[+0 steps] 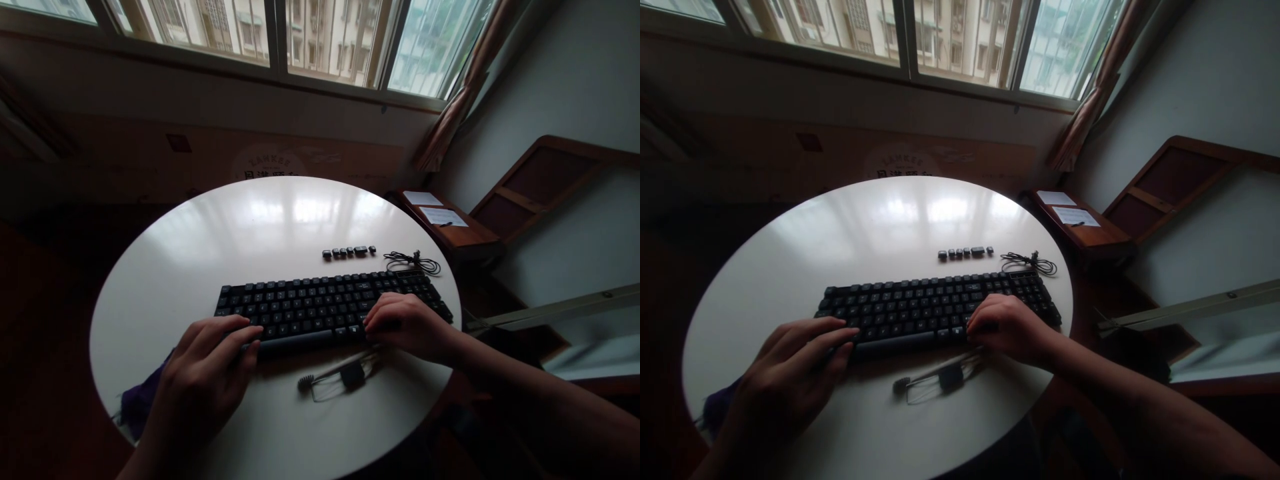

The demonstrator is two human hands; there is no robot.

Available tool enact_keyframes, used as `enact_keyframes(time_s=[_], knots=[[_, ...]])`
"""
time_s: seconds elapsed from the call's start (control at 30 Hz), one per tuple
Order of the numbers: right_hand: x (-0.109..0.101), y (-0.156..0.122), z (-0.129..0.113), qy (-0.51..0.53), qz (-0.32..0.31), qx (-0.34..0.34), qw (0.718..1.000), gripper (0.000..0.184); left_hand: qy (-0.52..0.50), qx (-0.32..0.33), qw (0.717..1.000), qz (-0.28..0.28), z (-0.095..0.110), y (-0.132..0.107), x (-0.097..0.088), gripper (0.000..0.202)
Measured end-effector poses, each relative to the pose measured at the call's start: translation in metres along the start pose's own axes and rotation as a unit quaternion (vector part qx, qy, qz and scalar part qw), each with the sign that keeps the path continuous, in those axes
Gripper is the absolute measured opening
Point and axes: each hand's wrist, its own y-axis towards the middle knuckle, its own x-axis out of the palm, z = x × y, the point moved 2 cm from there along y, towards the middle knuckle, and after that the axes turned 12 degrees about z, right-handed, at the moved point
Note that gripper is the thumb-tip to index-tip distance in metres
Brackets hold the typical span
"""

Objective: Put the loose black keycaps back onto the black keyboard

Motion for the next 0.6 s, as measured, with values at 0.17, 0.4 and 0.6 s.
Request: enact_keyframes(time_s=[0.17, 0.4, 0.6], knots=[[0.001, 0.001, -0.004, -0.045, -0.006, -0.044, 0.998, 0.004, 0.003, -0.017, 1.0, 0.005, 0.002, 0.001, -0.001, 0.017], [-0.003, 0.002, -0.006, -0.058, -0.007, -0.055, 0.997, 0.008, -0.003, -0.029, 1.0, 0.011, 0.005, 0.0, 0.001, 0.016], [-0.002, 0.002, -0.013, -0.13, 0.004, -0.093, 0.987, 0.013, -0.003, -0.029, 1.0, 0.002, 0.004, 0.0, 0.001, 0.016]])
